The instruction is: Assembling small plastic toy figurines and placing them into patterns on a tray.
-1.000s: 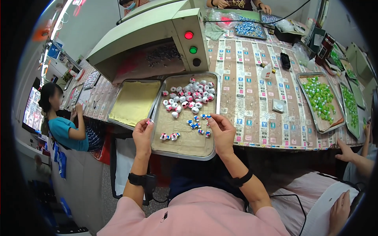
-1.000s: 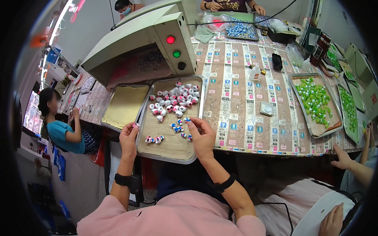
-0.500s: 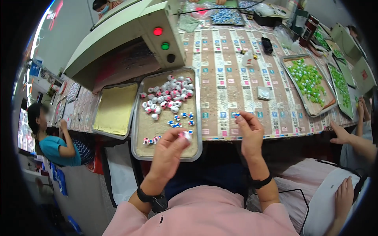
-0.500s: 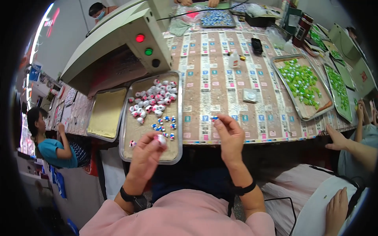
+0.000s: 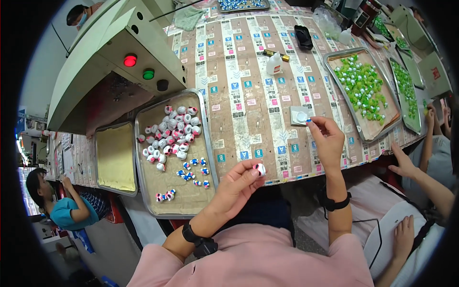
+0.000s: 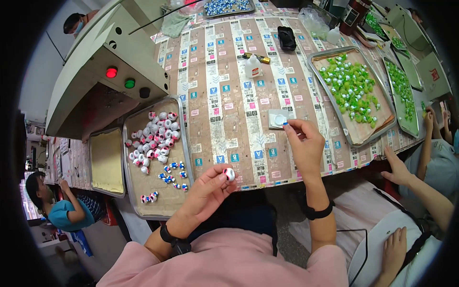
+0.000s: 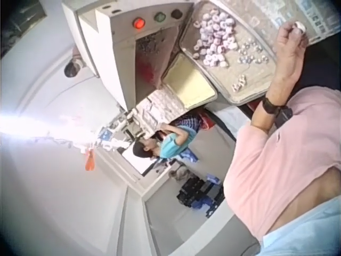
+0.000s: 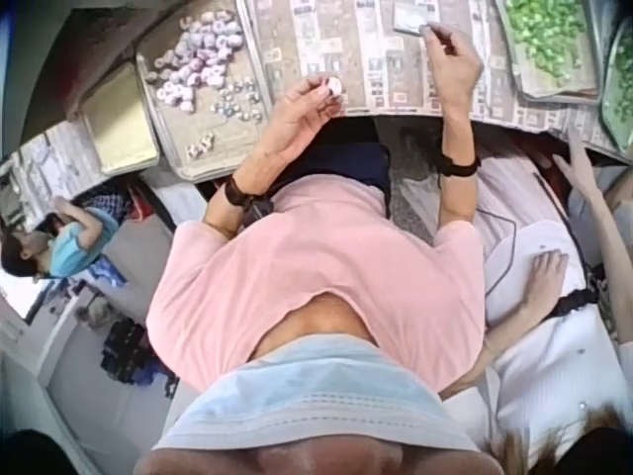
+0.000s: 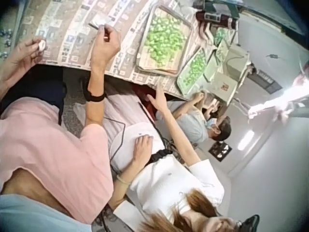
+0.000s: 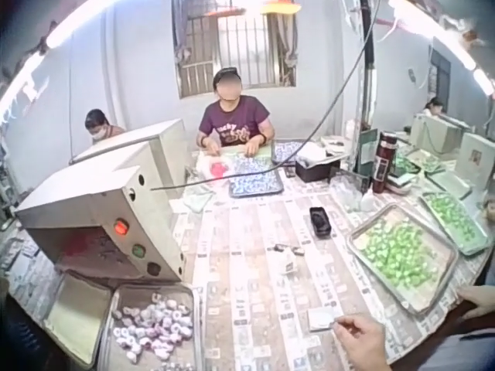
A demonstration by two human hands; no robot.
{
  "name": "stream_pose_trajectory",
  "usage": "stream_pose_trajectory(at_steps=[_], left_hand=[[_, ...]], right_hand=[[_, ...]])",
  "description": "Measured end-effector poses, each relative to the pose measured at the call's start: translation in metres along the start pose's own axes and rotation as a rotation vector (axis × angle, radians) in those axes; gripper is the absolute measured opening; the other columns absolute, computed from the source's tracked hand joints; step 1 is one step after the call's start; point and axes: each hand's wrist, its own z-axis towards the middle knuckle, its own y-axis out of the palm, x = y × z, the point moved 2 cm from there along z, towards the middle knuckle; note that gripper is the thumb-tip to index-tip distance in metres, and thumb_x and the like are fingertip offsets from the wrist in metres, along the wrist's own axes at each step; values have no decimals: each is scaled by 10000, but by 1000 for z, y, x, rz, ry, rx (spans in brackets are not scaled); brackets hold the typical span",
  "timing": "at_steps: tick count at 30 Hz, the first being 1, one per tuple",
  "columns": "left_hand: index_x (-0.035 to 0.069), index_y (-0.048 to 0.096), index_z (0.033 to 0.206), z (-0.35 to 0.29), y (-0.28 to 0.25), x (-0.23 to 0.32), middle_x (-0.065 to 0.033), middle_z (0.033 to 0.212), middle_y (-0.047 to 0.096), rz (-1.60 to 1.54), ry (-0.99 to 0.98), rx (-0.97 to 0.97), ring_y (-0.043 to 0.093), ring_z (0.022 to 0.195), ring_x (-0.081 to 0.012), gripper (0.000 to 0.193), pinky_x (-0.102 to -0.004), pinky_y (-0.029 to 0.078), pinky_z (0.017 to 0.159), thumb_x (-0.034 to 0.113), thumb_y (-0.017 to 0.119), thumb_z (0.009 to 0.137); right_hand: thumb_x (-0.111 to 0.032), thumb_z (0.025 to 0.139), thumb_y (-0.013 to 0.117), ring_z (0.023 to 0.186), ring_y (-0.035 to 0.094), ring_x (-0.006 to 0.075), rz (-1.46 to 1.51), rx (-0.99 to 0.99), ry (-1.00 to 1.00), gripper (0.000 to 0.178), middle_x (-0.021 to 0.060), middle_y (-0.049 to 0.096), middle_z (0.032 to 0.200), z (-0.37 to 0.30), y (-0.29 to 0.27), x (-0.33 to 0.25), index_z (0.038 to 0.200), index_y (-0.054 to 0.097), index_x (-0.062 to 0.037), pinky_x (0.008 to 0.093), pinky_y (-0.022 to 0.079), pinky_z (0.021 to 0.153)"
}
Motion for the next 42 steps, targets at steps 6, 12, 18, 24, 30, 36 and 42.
stream_pose_trajectory(at_steps=[6, 12, 18, 24, 30, 36, 42], left_hand=[[46, 548, 1178, 9, 1, 14, -33, 1054, 624, -4, 103, 1, 592, 964, -129, 258, -279, 475, 895, 100, 592, 929], [37, 552, 1173, 1, -5, -5, -43, 1052, 621, -20, 164, -26, 592, 960, -129, 262, -276, 474, 892, 98, 600, 923], [25, 553, 1176, -9, -12, -14, -49, 1020, 625, 64, 227, -29, 597, 940, -125, 272, -265, 484, 863, 81, 605, 916], [22, 549, 1179, -25, 4, 13, -45, 998, 630, -51, 131, -50, 600, 953, -127, 275, -270, 486, 867, 83, 601, 916], [20, 529, 1205, -78, 35, 77, -70, 1052, 611, 12, 141, -47, 590, 992, -135, 309, -289, 482, 885, 94, 597, 914], [11, 505, 1214, -103, 51, 122, -98, 1107, 576, 293, 344, -3, 570, 1033, -162, 327, -300, 472, 904, 96, 592, 910], [15, 550, 1173, -21, 27, 51, -66, 1086, 589, 146, 324, 48, 573, 964, -121, 272, -268, 471, 868, 72, 594, 912]], right_hand=[[-60, 814, 691, 698, 555, 60, -168, -19, -96, 141, 19, 653, 854, 14, 1, -13, 944, 703, -8, 211, 436, 619], [-67, 810, 695, 701, 582, 75, -107, -51, -166, 160, 36, 667, 831, 22, 5, 15, 957, 708, -6, 214, 460, 643], [-70, 792, 711, 697, 609, 95, -201, -74, -213, 162, 61, 686, 834, 26, 11, 6, 933, 709, 10, 225, 481, 658], [-70, 797, 710, 697, 607, 86, -199, -125, -197, 151, 50, 680, 810, 32, 7, 14, 924, 707, 10, 221, 482, 649], [-72, 776, 706, 684, 628, 133, -153, -137, -170, 150, 88, 674, 810, 30, 8, 6, 905, 709, 5, 255, 494, 644], [-65, 783, 701, 688, 628, 124, -181, -171, -166, 138, 83, 675, 812, 37, -18, 0, 899, 708, 9, 249, 492, 643], [-61, 783, 705, 691, 636, 129, -100, -167, -127, 137, 85, 679, 820, 30, -1, 7, 902, 708, 6, 249, 499, 654]])
